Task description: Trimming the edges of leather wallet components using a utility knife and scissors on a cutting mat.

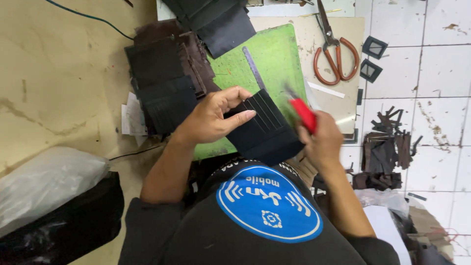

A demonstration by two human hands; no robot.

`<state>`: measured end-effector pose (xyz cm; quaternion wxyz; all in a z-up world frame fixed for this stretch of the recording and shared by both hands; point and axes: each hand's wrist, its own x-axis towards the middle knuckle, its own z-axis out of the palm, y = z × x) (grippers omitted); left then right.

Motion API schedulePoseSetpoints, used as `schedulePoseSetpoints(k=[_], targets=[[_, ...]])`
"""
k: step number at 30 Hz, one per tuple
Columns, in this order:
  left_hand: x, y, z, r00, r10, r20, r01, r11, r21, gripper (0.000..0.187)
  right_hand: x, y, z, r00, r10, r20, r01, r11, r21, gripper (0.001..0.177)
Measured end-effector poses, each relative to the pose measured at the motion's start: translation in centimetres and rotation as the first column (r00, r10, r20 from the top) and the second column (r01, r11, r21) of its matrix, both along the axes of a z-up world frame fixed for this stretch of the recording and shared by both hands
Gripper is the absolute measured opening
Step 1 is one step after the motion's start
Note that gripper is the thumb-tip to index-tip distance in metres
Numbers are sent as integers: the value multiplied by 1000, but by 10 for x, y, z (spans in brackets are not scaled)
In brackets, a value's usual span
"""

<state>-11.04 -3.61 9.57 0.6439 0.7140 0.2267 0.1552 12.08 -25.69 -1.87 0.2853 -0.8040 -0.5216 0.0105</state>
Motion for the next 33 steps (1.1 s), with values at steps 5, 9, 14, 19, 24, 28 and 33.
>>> schedulePoseSetpoints(k=[5, 9, 14, 19, 24, 28, 33], targets=[[10, 18, 25, 989, -149, -5, 149, 988, -46, 24, 7, 50, 8, 959, 277, 60, -273, 960, -59, 42], [16, 32, 16, 960, -278, -15, 274, 954, -118, 24, 69, 75, 15, 973, 177, 148, -189, 979, 70, 42], [35, 41, 5, 933, -361, 5, 357, 920, -161, 38, 100, 107, 23, 998, 61, 10, -57, 972, -230, 65], [47, 46, 7, 921, -389, 17, 387, 909, -154, 41, 100, 108, 47, 948, -4, -320, -79, 966, -246, 56], [56, 48, 3, 911, -410, 42, 411, 898, -158, 44, 48, 29, 73, 639, 145, -755, -98, 989, 106, 51], [69, 47, -2, 891, -447, 78, 454, 877, -158, 47, -8, -31, 49, 514, 79, -854, -21, 997, 80, 37], [80, 38, 5, 864, -495, 98, 504, 844, -182, 47, -24, -33, 57, 376, 148, -915, -72, 989, 131, 40]])
